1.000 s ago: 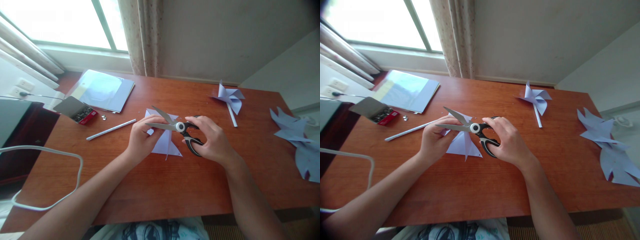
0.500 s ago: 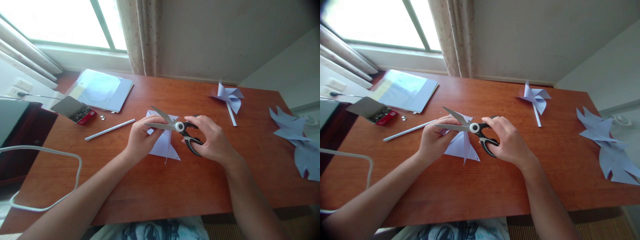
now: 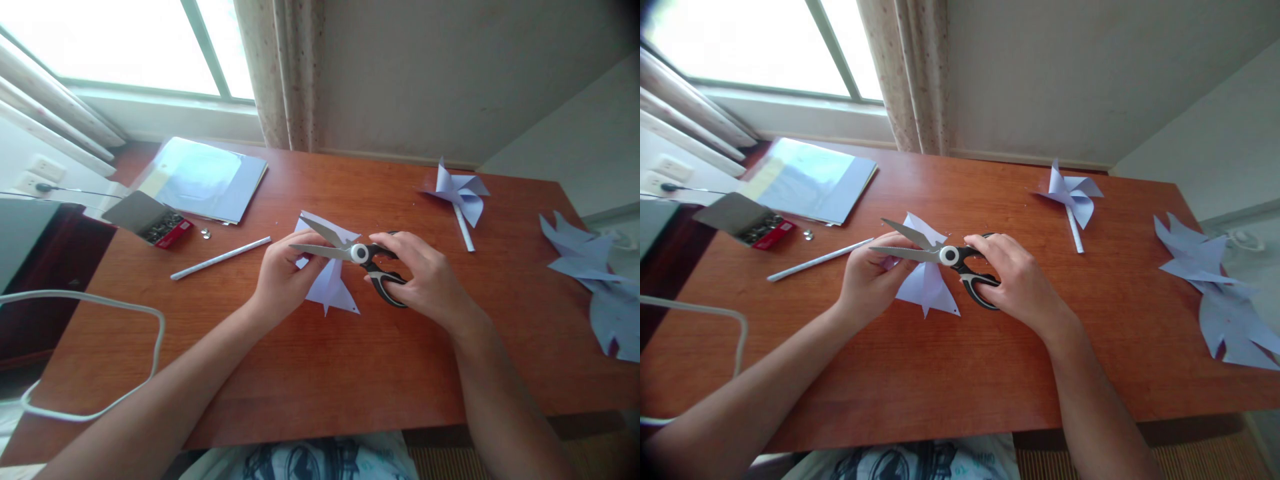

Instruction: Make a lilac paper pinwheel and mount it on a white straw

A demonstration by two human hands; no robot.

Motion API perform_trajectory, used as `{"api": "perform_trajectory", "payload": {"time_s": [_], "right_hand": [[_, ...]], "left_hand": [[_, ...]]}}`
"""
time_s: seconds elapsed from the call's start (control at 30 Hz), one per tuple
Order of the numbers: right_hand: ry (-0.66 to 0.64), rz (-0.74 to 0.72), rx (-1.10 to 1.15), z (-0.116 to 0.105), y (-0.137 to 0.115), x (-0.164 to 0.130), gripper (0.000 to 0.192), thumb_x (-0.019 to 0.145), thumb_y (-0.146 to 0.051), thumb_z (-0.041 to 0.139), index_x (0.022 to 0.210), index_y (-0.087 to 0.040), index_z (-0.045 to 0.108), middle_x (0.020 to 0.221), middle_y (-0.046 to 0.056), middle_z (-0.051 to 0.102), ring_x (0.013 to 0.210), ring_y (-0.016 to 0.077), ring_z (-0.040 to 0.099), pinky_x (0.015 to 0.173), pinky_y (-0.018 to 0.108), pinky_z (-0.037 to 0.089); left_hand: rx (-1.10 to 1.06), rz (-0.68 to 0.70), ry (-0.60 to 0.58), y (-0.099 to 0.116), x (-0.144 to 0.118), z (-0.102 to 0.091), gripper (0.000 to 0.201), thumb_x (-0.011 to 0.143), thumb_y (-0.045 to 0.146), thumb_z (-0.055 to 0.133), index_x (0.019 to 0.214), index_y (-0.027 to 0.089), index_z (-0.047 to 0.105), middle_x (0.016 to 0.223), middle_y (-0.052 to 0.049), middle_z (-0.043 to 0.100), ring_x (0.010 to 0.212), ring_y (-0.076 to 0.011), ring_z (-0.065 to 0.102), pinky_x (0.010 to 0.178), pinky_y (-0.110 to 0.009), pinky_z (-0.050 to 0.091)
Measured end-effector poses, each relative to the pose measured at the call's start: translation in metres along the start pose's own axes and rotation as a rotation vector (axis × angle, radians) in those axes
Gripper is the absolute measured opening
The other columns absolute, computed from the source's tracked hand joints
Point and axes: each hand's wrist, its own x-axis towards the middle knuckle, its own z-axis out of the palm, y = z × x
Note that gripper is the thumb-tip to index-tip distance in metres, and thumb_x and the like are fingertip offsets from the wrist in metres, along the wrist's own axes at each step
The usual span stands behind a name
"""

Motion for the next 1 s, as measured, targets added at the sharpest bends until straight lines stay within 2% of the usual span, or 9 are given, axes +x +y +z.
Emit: {"api": "perform_trajectory", "payload": {"time_s": [0.2, 0.37, 0.43, 0.53, 0.63, 0.77, 0.83, 0.9, 1.0], "right_hand": [[0.033, 0.053, 0.065, -0.001, -0.001, 0.000, 0.054, 0.086, -0.022, 0.074, 0.136, -0.024, 0.054, 0.120, 0.009, 0.067, 0.109, 0.0251, 0.066, 0.097, 0.039, 0.053], [0.083, 0.255, 0.292, -0.004, -0.002, 0.001, 0.056, 0.078, -0.033, 0.083, 0.128, -0.025, 0.061, 0.115, 0.006, 0.068, 0.094, 0.0209, 0.067, 0.086, 0.034, 0.056], [0.038, 0.381, 0.468, -0.006, -0.002, 0.001, 0.054, 0.077, -0.035, 0.084, 0.126, -0.025, 0.063, 0.109, 0.005, 0.069, 0.092, 0.0199, 0.067, 0.083, 0.032, 0.056], [-0.113, 0.565, 0.804, -0.010, -0.001, 0.002, 0.044, 0.082, -0.043, 0.078, 0.119, -0.022, 0.064, 0.095, 0.004, 0.069, 0.083, 0.0171, 0.065, 0.072, 0.028, 0.054], [-0.228, 0.625, 1.033, -0.013, 0.002, 0.001, 0.037, 0.089, -0.051, 0.069, 0.107, -0.019, 0.065, 0.088, 0.005, 0.068, 0.073, 0.0145, 0.060, 0.062, 0.024, 0.049], [-0.240, 0.673, 1.163, -0.015, 0.009, -0.003, 0.037, 0.092, -0.051, 0.064, 0.107, -0.017, 0.065, 0.091, 0.008, 0.070, 0.071, 0.0151, 0.060, 0.060, 0.026, 0.050], [-0.229, 0.686, 1.175, -0.015, 0.010, -0.004, 0.040, 0.093, -0.053, 0.062, 0.108, -0.017, 0.066, 0.091, 0.009, 0.071, 0.071, 0.0167, 0.062, 0.060, 0.027, 0.051], [-0.199, 0.687, 1.088, -0.016, 0.012, -0.003, 0.042, 0.091, -0.055, 0.061, 0.106, -0.016, 0.066, 0.090, 0.010, 0.071, 0.072, 0.0182, 0.063, 0.060, 0.029, 0.052], [-0.061, 0.699, 0.670, -0.013, 0.017, -0.001, 0.043, 0.084, -0.054, 0.069, 0.109, -0.017, 0.068, 0.089, 0.009, 0.073, 0.074, 0.0212, 0.067, 0.066, 0.033, 0.054]], "left_hand": [[-0.009, 0.010, 0.002, 0.001, 0.000, 0.001, 0.006, 0.088, 0.017, 0.069, 0.090, 0.017, 0.075, 0.090, -0.007, 0.077, 0.079, -0.0165, 0.068, 0.069, -0.027, 0.052], [-0.011, -0.016, 0.035, 0.002, 0.000, 0.003, 0.004, 0.088, 0.020, 0.071, 0.084, 0.018, 0.072, 0.083, -0.004, 0.072, 0.074, -0.0139, 0.063, 0.064, -0.024, 0.050], [-0.023, -0.037, 0.048, 0.001, 0.000, 0.004, 0.006, 0.088, 0.020, 0.071, 0.083, 0.017, 0.071, 0.083, -0.004, 0.071, 0.075, -0.0136, 0.063, 0.065, -0.024, 0.049], [-0.029, -0.079, 0.077, 0.000, 0.000, 0.004, 0.008, 0.088, 0.023, 0.071, 0.084, 0.017, 0.070, 0.083, -0.004, 0.070, 0.074, -0.0135, 0.062, 0.066, -0.025, 0.050], [-0.027, -0.104, 0.095, -0.002, 0.000, 0.004, 0.010, 0.088, 0.026, 0.071, 0.084, 0.018, 0.070, 0.083, -0.004, 0.070, 0.075, -0.0142, 0.063, 0.066, -0.025, 0.050], [-0.030, -0.103, 0.095, -0.003, 0.000, 0.004, 0.011, 0.088, 0.028, 0.071, 0.083, 0.018, 0.070, 0.083, -0.003, 0.070, 0.075, -0.0142, 0.064, 0.066, -0.024, 0.050], [-0.030, -0.099, 0.091, -0.003, 0.000, 0.004, 0.011, 0.088, 0.028, 0.072, 0.083, 0.018, 0.070, 0.083, -0.003, 0.071, 0.075, -0.0140, 0.063, 0.066, -0.024, 0.050], [-0.027, -0.101, 0.090, -0.002, 0.000, 0.004, 0.012, 0.088, 0.029, 0.072, 0.083, 0.018, 0.070, 0.083, -0.004, 0.071, 0.075, -0.0142, 0.064, 0.066, -0.025, 0.051], [-0.020, -0.102, 0.091, -0.001, 0.000, 0.003, 0.014, 0.088, 0.030, 0.072, 0.082, 0.018, 0.070, 0.083, -0.004, 0.071, 0.075, -0.0147, 0.064, 0.066, -0.025, 0.052]]}}
